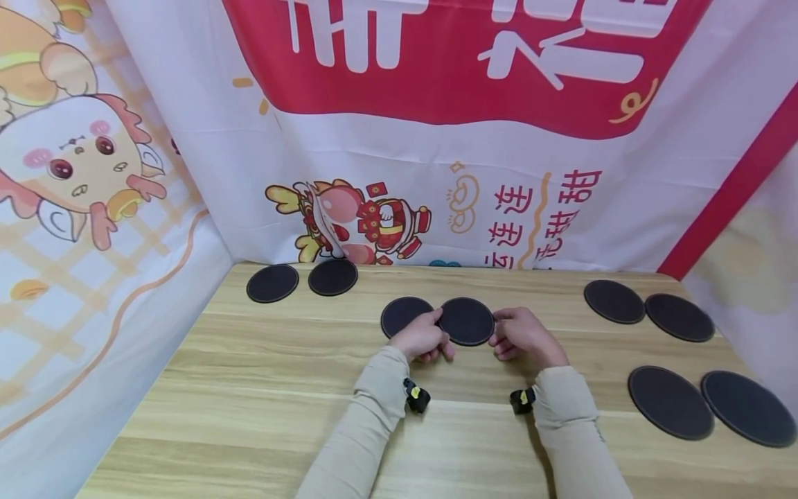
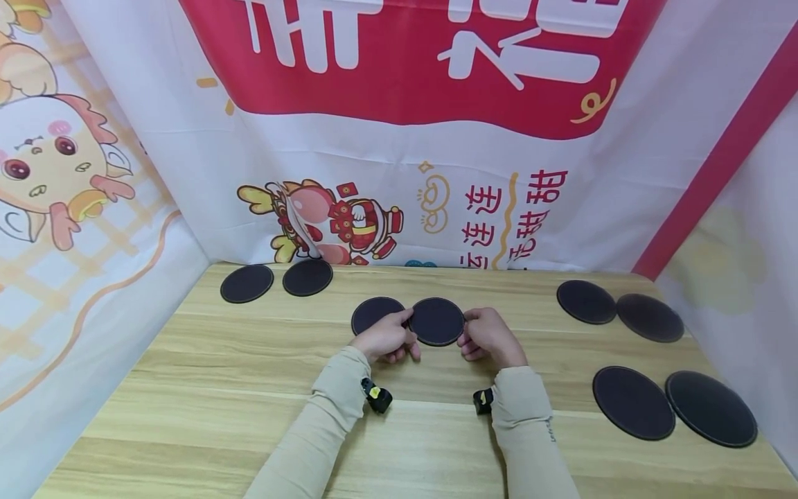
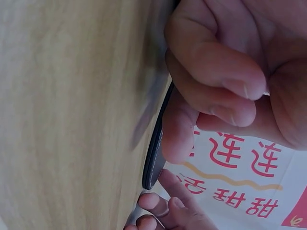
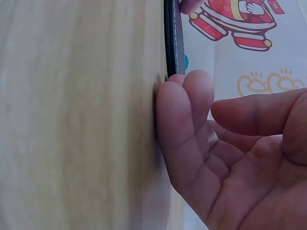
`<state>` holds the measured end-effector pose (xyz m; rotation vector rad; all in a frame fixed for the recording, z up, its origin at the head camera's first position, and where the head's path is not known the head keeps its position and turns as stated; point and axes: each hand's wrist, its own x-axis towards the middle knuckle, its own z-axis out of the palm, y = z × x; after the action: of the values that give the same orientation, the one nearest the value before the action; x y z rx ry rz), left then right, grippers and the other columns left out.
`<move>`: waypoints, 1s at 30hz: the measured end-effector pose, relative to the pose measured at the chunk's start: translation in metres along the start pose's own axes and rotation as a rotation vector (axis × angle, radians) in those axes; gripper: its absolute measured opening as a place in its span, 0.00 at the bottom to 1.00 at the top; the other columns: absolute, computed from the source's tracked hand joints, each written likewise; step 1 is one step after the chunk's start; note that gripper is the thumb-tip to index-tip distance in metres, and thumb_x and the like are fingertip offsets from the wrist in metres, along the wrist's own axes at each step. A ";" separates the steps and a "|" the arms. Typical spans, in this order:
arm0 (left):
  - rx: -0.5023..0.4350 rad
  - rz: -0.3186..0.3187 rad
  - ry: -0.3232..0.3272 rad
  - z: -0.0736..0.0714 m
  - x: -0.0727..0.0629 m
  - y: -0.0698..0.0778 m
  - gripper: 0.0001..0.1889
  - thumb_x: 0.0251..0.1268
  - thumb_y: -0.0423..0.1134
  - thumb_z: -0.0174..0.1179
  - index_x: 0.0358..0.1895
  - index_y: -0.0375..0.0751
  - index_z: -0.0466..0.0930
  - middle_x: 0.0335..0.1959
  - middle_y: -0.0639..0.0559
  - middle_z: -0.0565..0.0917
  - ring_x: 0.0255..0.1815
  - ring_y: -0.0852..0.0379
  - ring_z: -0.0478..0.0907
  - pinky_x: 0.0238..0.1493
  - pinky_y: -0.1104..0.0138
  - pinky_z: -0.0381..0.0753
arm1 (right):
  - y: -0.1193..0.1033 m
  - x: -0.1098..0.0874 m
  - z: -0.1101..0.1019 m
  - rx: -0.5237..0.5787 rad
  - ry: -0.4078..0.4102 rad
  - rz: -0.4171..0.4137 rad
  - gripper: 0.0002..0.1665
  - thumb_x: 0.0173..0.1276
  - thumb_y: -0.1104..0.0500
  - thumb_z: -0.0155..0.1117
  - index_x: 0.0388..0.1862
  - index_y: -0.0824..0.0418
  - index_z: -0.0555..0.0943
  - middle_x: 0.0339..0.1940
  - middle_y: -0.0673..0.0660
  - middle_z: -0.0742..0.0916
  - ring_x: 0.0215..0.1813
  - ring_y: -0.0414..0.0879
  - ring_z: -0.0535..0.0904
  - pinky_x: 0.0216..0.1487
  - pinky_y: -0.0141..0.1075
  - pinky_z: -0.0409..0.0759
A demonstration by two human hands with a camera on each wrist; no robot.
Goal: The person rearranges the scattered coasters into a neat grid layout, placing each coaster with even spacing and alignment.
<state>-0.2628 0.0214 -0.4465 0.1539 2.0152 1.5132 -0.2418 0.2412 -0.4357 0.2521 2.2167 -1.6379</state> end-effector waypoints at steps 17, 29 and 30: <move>0.074 -0.025 0.050 -0.004 -0.005 0.010 0.38 0.76 0.33 0.50 0.82 0.38 0.41 0.29 0.41 0.87 0.10 0.63 0.61 0.13 0.72 0.61 | -0.003 0.001 0.002 -0.035 -0.018 -0.030 0.33 0.72 0.72 0.42 0.76 0.74 0.59 0.26 0.61 0.83 0.20 0.43 0.76 0.25 0.39 0.83; 0.101 0.036 0.051 0.000 -0.007 0.012 0.30 0.75 0.31 0.50 0.78 0.39 0.58 0.28 0.40 0.85 0.11 0.62 0.62 0.12 0.71 0.61 | 0.003 0.000 -0.015 0.019 -0.033 -0.059 0.29 0.80 0.64 0.44 0.75 0.74 0.59 0.28 0.62 0.84 0.23 0.44 0.79 0.29 0.41 0.85; 0.109 0.043 0.052 0.001 -0.007 0.013 0.28 0.75 0.31 0.50 0.77 0.37 0.62 0.27 0.41 0.85 0.11 0.62 0.62 0.12 0.72 0.61 | 0.004 -0.001 -0.018 0.028 -0.029 -0.062 0.29 0.80 0.64 0.45 0.75 0.75 0.59 0.28 0.61 0.84 0.24 0.44 0.79 0.29 0.41 0.85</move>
<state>-0.2597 0.0236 -0.4320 0.2058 2.1495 1.4474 -0.2433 0.2599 -0.4342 0.1679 2.2019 -1.6954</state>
